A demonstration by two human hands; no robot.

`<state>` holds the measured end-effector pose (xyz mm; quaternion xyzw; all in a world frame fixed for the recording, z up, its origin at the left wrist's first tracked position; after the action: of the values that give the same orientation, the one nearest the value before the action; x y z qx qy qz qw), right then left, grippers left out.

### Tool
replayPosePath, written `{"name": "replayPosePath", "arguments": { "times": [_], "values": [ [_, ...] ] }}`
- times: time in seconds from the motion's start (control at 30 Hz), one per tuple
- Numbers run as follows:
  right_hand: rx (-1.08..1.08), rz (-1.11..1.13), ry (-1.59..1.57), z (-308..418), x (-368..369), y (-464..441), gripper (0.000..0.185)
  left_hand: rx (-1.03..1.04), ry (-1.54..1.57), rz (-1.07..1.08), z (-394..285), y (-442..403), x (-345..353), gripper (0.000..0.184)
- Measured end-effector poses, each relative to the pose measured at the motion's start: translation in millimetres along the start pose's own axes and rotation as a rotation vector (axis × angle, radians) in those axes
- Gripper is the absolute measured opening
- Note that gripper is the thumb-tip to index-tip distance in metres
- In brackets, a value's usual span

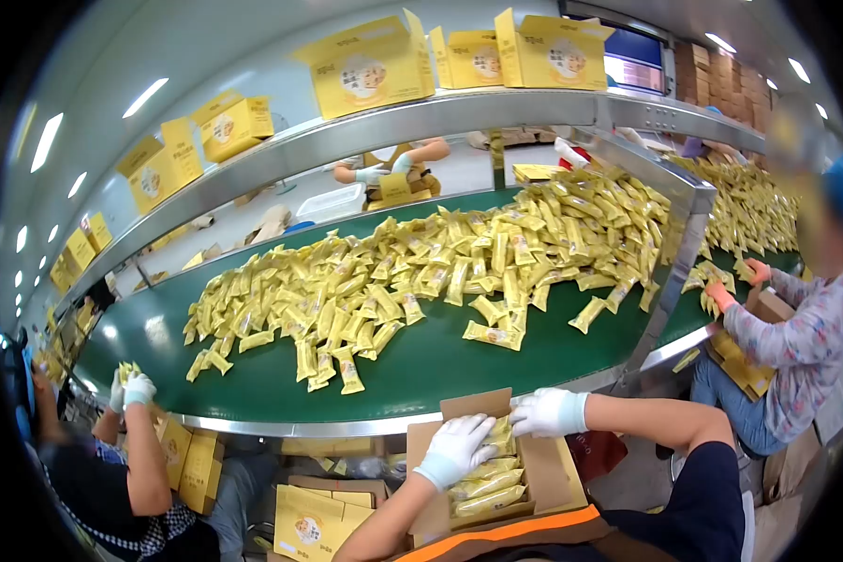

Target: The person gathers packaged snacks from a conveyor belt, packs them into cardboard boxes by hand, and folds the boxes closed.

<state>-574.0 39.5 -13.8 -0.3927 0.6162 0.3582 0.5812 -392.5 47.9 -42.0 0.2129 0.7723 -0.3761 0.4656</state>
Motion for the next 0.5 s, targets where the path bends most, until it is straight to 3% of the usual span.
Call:
{"name": "replayPosePath", "arguments": {
  "times": [0.07,0.1,0.17,0.23,0.27,0.3,0.33,0.4,0.5],
  "values": [
    [0.214,0.183,-0.13,-18,-43,-20,0.024,-0.01,-0.056,-0.004,2,4,-10,0.056],
    [0.124,-0.183,-0.065,-30,-78,-30,0.017,-0.008,-0.114,0.007,-4,7,-24,0.056],
    [0.304,-0.198,0.177,-44,-175,-65,0.026,-0.001,-0.175,0.037,-2,13,-26,0.057],
    [0.069,-0.64,0.437,-113,-204,-92,0.046,0.007,-0.196,0.059,6,24,-15,0.058],
    [0.267,-0.519,0.478,-132,-241,-112,0.059,0.009,-0.208,0.061,9,24,-11,0.06],
    [0.232,-0.662,0.665,-167,-261,-132,0.064,0.01,-0.174,0.047,11,24,-9,0.06],
    [0.387,-0.622,0.778,-193,-281,-151,0.06,0.005,-0.171,0.046,11,23,-9,0.06],
    [0.495,-0.588,0.962,-233,-325,-192,0.071,-0.002,-0.121,0.013,14,25,-8,0.058],
    [0.7,-0.503,0.805,-270,-354,-223,0.074,-0.011,-0.011,-0.033,22,27,-15,0.058]
  ]
}}
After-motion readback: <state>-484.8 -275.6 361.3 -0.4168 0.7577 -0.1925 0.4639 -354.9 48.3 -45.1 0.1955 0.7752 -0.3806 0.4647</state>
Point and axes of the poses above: each hand's wrist, its own y-axis away from the middle knuckle, its own x-axis out of the palm, z = x × y, the point moved 5 cm from there along -y, towards the middle knuckle, and after that the axes turned 5 degrees about -z, right-handed, at the moved point
